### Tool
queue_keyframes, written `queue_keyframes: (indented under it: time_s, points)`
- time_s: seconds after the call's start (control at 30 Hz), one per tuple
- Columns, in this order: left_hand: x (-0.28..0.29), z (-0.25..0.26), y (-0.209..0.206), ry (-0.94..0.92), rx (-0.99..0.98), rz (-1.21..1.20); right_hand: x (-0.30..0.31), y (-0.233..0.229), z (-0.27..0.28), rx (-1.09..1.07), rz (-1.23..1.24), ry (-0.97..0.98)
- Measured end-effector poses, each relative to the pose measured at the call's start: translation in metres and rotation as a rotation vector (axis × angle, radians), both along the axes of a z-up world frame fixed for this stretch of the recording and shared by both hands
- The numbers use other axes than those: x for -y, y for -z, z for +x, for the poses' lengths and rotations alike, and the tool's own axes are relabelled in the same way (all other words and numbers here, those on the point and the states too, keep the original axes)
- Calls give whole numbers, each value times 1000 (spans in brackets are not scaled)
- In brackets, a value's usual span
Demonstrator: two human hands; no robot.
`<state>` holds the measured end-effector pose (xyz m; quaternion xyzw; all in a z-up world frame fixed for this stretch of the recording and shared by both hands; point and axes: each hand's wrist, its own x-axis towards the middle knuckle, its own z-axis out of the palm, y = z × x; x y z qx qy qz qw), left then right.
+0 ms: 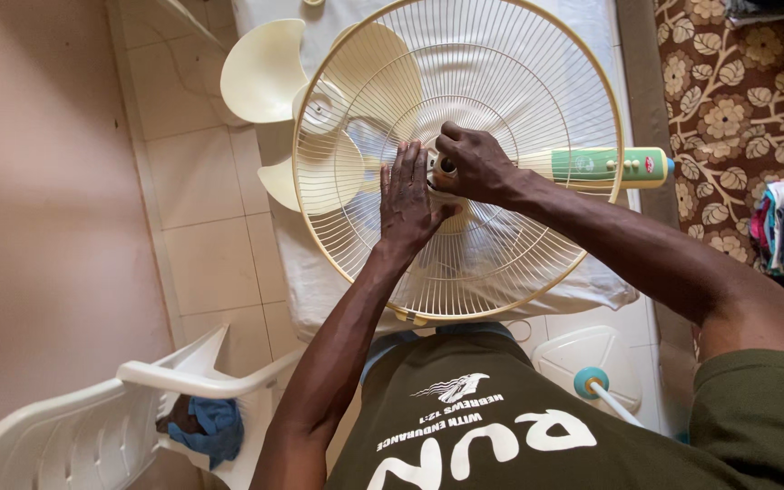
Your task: The person unplugs a standing fan, moves it onto a bed, and uses a screwdriver to remove the front grille and the fan blades. The person places the removed parts on the bed.
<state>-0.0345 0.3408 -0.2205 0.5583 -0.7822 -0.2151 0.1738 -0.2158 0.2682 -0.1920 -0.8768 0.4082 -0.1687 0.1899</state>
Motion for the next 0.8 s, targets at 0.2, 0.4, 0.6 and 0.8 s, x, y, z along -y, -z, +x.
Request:
queue_keyframes:
  time_s: [0.2,0.4,0.6,0.8]
  points:
    - [3,0,-9,-25,42,-68,-9,-16,-1,-108,123,98]
    - [17,-2,-30,-35,81,-62,-10,-15,31,-232,224,383]
    - [26,1,-20,-26,47,-129,-27,1,41,-166,175,559]
    - [18,-4,-12,-38,-82,-97,-31,5,40,-122,137,529]
